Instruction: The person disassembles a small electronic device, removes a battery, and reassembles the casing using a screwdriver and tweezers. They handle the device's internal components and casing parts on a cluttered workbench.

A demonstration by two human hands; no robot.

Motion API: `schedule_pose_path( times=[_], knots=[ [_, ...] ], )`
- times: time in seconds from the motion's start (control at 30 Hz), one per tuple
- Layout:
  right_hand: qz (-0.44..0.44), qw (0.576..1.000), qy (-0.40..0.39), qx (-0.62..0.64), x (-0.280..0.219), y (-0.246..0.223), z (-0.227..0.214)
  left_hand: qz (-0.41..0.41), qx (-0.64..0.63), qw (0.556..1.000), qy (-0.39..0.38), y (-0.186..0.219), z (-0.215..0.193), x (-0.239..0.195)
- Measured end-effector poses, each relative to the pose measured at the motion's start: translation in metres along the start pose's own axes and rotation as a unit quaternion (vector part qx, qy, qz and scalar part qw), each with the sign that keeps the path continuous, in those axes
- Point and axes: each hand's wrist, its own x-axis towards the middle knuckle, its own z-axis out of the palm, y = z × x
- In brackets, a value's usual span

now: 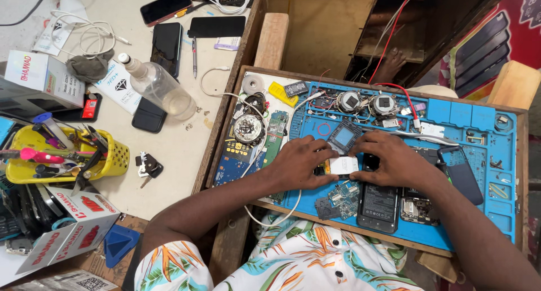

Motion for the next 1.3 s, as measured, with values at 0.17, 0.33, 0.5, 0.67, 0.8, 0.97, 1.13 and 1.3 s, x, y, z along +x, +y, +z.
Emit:
schedule_pose_path(
  times=[0.17,0.33,0.5,0.67,0.8,0.97,1.13,1.3],
  knots=[
    [-0.021,1.0,0.008,-0.007,-0.001,0.0,-0.001,0.01,-0.005,1.0,0.017,0.0,0.003,0.0],
    [-0.014,0.999,-0.012,-0.034,0.0,-0.007,-0.006,0.019,0.0,1.0,0.018,-0.002,0.003,-0.002],
    [-0.063,0.996,-0.015,-0.067,0.008,-0.012,-0.019,0.035,0.027,0.998,0.035,0.002,0.001,0.0],
    [-0.062,0.997,-0.012,-0.054,0.007,-0.011,-0.018,0.043,0.025,0.998,0.049,0.003,0.002,0.004],
    [-0.073,0.996,-0.003,-0.049,0.003,-0.009,-0.017,0.054,0.018,0.997,0.047,0.005,0.002,0.005],
    [-0.038,0.998,-0.023,-0.045,-0.002,-0.006,-0.012,0.061,0.021,0.997,0.028,0.002,0.0,0.002],
    [-0.051,0.998,-0.029,0.02,0.006,-0.002,-0.021,0.068,0.001,0.996,0.056,0.003,-0.005,0.002],
    [-0.056,0.998,-0.032,0.017,0.003,0.004,-0.018,0.057,-0.007,0.997,0.055,0.0,-0.002,0.004]
  ],
)
